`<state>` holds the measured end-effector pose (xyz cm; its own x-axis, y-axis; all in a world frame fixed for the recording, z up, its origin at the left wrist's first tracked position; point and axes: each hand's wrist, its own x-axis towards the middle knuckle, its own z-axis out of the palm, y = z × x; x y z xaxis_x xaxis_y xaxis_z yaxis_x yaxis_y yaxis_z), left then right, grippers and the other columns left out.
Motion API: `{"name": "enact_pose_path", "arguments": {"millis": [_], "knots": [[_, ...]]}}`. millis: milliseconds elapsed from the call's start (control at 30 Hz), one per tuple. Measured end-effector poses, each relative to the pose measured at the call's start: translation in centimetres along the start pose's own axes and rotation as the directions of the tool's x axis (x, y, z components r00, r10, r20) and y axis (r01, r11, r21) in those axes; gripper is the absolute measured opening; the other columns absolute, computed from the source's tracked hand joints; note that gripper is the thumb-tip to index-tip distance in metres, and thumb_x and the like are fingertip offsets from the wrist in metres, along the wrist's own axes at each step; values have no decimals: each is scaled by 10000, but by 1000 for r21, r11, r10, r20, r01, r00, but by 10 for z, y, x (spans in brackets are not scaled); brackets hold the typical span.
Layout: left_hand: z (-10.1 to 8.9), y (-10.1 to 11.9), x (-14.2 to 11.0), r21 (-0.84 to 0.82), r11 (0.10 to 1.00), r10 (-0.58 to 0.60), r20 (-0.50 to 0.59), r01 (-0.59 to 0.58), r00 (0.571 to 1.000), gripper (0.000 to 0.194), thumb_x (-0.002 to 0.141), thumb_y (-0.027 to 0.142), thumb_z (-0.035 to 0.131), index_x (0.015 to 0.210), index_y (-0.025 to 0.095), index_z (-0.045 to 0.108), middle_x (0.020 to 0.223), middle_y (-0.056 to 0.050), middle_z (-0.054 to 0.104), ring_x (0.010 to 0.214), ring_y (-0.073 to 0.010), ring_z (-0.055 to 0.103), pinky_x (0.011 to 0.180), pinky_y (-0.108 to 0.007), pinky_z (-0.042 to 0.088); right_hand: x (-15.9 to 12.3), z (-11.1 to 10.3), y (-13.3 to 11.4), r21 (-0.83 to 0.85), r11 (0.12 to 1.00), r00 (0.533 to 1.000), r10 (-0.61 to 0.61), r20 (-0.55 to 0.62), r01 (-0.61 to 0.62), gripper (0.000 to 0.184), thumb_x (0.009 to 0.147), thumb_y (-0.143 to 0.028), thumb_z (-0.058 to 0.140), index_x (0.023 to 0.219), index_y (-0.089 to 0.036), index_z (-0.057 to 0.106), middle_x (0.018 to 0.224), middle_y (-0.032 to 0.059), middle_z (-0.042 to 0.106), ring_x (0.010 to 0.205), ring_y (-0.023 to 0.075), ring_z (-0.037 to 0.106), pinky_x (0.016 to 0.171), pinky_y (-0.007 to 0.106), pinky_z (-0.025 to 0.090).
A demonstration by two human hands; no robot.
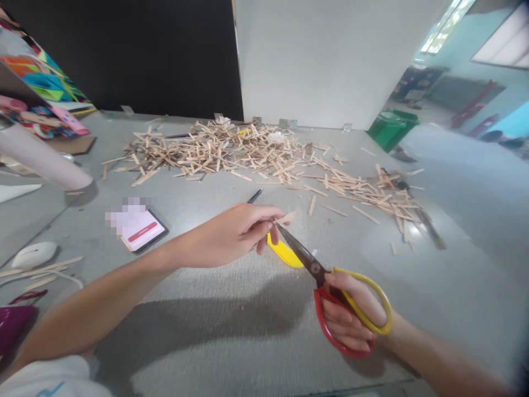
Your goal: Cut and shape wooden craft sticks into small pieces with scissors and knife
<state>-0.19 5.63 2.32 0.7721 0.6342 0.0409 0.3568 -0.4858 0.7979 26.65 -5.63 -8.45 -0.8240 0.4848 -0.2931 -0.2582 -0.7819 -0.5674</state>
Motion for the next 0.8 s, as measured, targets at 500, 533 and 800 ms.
{"name": "enact_pose_path", "arguments": {"millis": [500,533,800], "knots": [[-2,1,2,79,996,-34,-3,35,999,325,1102,291,434,865,197,636,700,29,560,576,-115,454,577,-248,353,3,-2,4,77,994,994,-85,74,79,692,966,-713,601,505,-204,520,324,-68,405,180,64,251,226,170,343],[-2,1,2,78,996,-39,-2,39,999,323,1101,289,434,859,194,626,699,31,555,575,-113,449,577,-248,350,3,-2,4,88,993,992,-92,82,85,701,981,-721,579,514,-200,527,324,-71,396,183,63,247,230,169,348],[-7,-1,4,69,990,-122,-53,126,991,334,1092,283,442,957,149,717,682,37,502,565,-101,398,548,-250,306,5,-8,13,114,974,969,-211,130,196,868,1008,-899,312,573,-190,561,352,-47,440,203,84,309,257,212,414]]}}
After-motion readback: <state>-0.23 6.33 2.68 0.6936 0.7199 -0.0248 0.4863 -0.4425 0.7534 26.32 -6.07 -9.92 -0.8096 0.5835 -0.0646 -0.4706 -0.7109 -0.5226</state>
